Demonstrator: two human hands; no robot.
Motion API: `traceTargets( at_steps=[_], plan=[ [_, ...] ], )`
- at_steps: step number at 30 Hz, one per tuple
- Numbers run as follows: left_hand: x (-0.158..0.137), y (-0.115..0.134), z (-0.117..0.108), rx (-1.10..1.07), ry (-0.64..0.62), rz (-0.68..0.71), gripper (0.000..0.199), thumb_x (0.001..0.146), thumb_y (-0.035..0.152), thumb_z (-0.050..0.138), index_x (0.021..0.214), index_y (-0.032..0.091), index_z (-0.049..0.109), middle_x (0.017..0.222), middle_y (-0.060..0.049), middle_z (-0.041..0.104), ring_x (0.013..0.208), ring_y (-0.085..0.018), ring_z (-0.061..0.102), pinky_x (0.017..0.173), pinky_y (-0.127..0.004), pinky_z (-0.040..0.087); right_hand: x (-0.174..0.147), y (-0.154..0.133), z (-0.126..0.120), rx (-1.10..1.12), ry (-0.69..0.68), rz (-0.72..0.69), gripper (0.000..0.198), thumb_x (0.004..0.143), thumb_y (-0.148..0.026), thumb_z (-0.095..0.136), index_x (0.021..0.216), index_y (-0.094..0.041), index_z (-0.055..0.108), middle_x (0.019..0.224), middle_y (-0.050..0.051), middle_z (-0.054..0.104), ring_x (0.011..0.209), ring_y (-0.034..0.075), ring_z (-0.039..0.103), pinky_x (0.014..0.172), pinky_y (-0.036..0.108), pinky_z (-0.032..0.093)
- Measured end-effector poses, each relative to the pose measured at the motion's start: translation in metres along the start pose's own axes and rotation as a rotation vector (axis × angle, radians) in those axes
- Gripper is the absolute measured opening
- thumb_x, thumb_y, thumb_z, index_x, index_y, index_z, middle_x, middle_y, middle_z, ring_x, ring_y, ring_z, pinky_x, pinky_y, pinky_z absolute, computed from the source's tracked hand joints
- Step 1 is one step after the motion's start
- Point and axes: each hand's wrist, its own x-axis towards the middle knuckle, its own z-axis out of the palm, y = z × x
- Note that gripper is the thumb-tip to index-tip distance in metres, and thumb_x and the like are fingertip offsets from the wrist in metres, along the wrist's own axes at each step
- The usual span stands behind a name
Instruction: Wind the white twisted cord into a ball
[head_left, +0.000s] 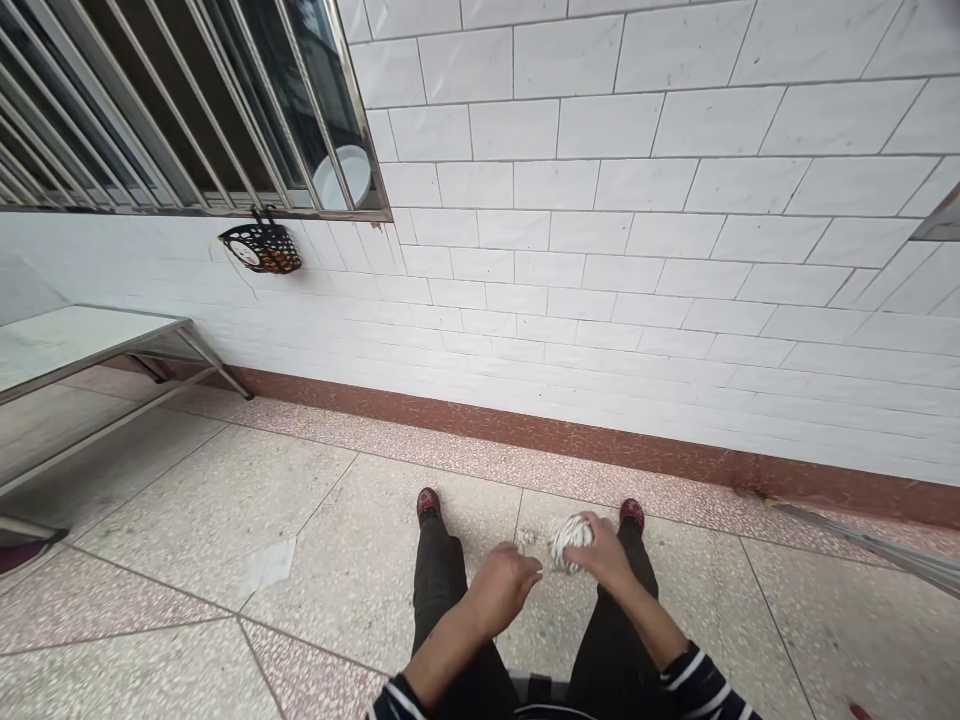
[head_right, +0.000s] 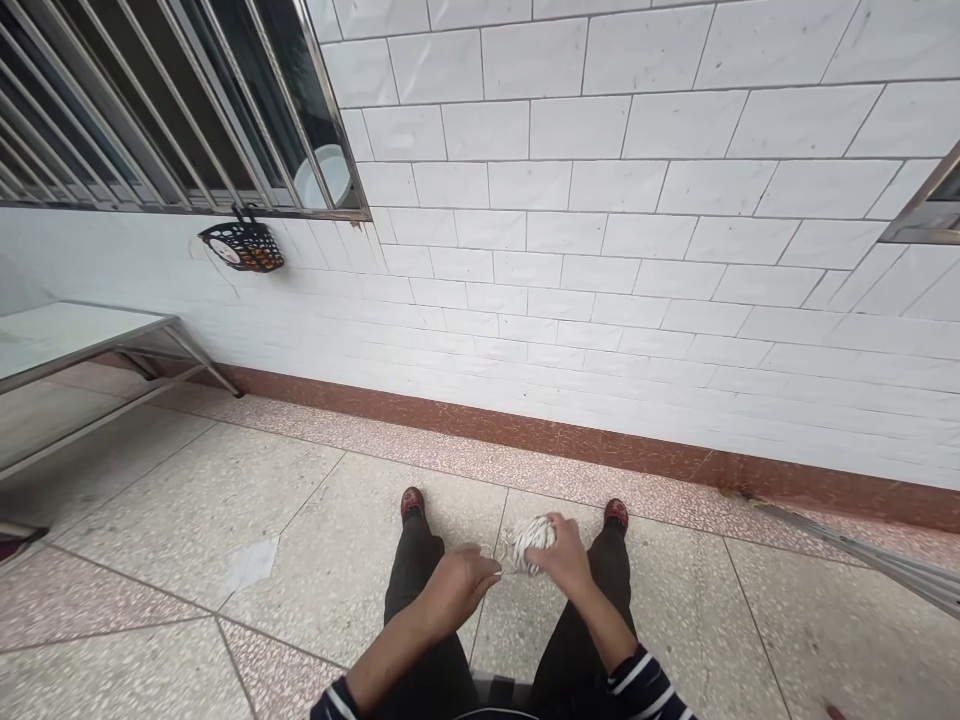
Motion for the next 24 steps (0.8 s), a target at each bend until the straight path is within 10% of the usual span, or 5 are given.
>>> traceTargets(
  at_steps=[6,13,24],
  plan=[
    [0.009,0.002,-0.012,0.194,0.044,0.444,0.026,0.092,0.008,0.048,0.073,0.02,0.061,0.071,0.0,0.064,0.081,-0.016,0.06,0.116,-0.041,0.025,-0.03,0.012,0.016,-0.073,-0.287,0.0,0.06,0.036,-0.01,0.075,0.096,-0.019,0.072,0.092,0.001,0.062,0.096,0.029,0.06,0.089,0.037,0.047],
    [0.023,0.008,-0.061,0.022,0.247,0.372,0.028,0.102,0.023,0.041,0.089,0.02,0.066,0.09,-0.003,0.07,0.106,-0.017,0.059,0.116,-0.042,0.024,-0.055,-0.031,-0.028,0.604,-0.699,0.034,0.063,0.047,-0.01,0.069,0.109,-0.022,0.071,0.094,-0.001,0.072,0.1,0.025,0.063,0.093,0.033,0.045],
    [0.042,-0.017,-0.015,-0.362,0.243,-0.078,0.026,0.091,0.022,0.047,0.087,0.017,0.073,0.089,-0.006,0.073,0.087,-0.02,0.064,0.088,-0.031,0.047,-0.075,-0.087,-0.053,0.793,-0.319,-0.076,0.061,0.05,-0.019,0.08,0.11,-0.023,0.07,0.111,0.006,0.072,0.117,0.032,0.059,0.105,0.045,0.041]
  ],
)
